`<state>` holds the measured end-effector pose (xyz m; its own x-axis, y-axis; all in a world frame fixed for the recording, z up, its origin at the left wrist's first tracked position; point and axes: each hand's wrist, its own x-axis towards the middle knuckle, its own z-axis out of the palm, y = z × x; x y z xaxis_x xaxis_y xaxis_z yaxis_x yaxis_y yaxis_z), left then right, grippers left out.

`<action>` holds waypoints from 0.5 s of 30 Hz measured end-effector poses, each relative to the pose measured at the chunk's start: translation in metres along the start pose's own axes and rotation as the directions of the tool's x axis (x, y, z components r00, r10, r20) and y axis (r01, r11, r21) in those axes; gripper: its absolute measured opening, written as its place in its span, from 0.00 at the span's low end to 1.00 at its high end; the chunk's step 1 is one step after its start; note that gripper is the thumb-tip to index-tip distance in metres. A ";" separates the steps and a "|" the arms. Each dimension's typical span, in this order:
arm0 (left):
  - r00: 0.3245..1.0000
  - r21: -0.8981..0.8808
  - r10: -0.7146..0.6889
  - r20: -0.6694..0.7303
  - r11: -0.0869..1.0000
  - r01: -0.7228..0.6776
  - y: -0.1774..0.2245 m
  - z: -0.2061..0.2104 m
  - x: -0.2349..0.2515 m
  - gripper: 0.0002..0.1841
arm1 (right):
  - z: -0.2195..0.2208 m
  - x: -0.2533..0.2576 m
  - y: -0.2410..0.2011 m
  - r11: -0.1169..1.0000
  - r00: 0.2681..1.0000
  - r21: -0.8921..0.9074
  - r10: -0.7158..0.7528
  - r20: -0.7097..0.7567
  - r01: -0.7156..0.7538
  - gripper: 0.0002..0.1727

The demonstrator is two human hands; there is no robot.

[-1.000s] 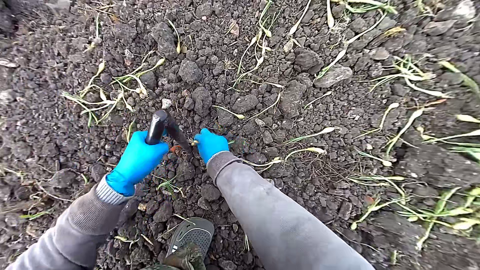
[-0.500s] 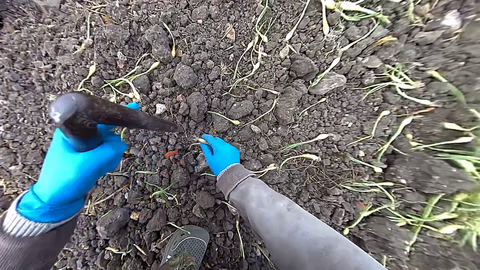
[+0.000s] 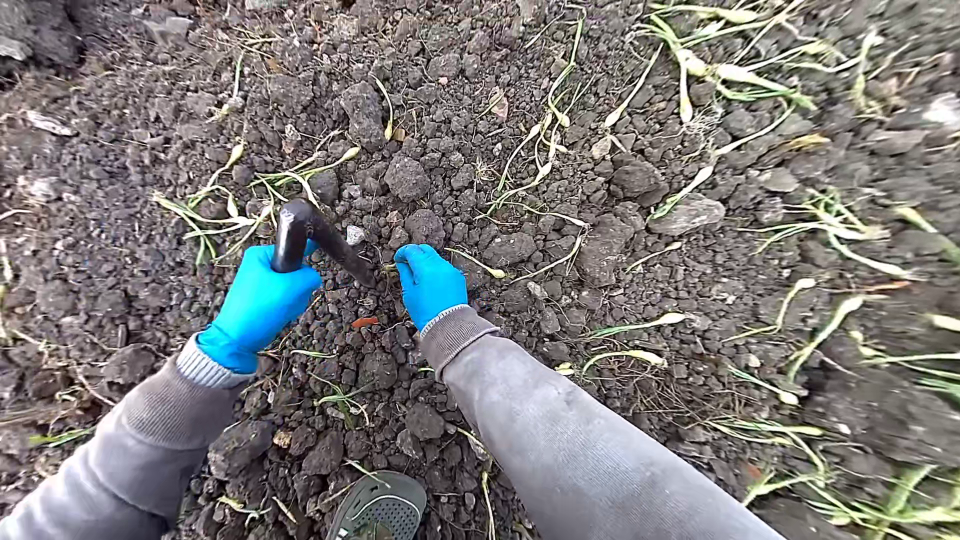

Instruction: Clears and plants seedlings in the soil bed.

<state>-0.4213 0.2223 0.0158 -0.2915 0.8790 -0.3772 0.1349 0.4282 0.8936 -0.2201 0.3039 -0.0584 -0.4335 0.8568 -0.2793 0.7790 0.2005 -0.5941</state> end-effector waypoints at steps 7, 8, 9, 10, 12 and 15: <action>0.991 0.404 0.136 0.019 0.905 -0.132 0.043 0.019 0.005 0.07 | -0.007 -0.009 0.022 0.998 0.989 0.058 -0.029 -0.148 0.038 0.13; 0.998 0.426 0.046 0.037 0.903 -0.057 0.021 0.027 0.019 0.10 | -0.012 -0.007 0.020 0.997 0.986 0.053 -0.044 -0.162 0.053 0.13; 0.999 0.423 -0.008 0.047 0.906 -0.013 0.003 0.030 0.026 0.11 | -0.017 -0.005 0.017 0.997 0.986 0.047 -0.055 -0.158 0.063 0.13; 0.998 0.399 -0.038 0.048 0.917 0.016 -0.008 0.028 0.029 0.10 | -0.019 -0.001 0.015 0.997 0.984 0.033 -0.069 -0.162 0.075 0.13; 0.998 0.322 -0.053 0.043 0.946 0.036 -0.012 0.021 0.021 0.06 | -0.013 0.008 0.010 0.998 0.994 0.014 -0.051 -0.101 0.053 0.13; 1.000 0.306 0.004 0.016 0.952 -0.009 0.017 0.014 -0.003 0.06 | 0.016 0.029 0.001 0.993 0.981 -0.055 0.115 0.157 -0.108 0.14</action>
<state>-0.4046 0.2303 0.0282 -0.2756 0.8839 -0.3778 0.4205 0.4643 0.7795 -0.2392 0.3215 -0.0787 -0.4065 0.7888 -0.4610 0.8448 0.1324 -0.5184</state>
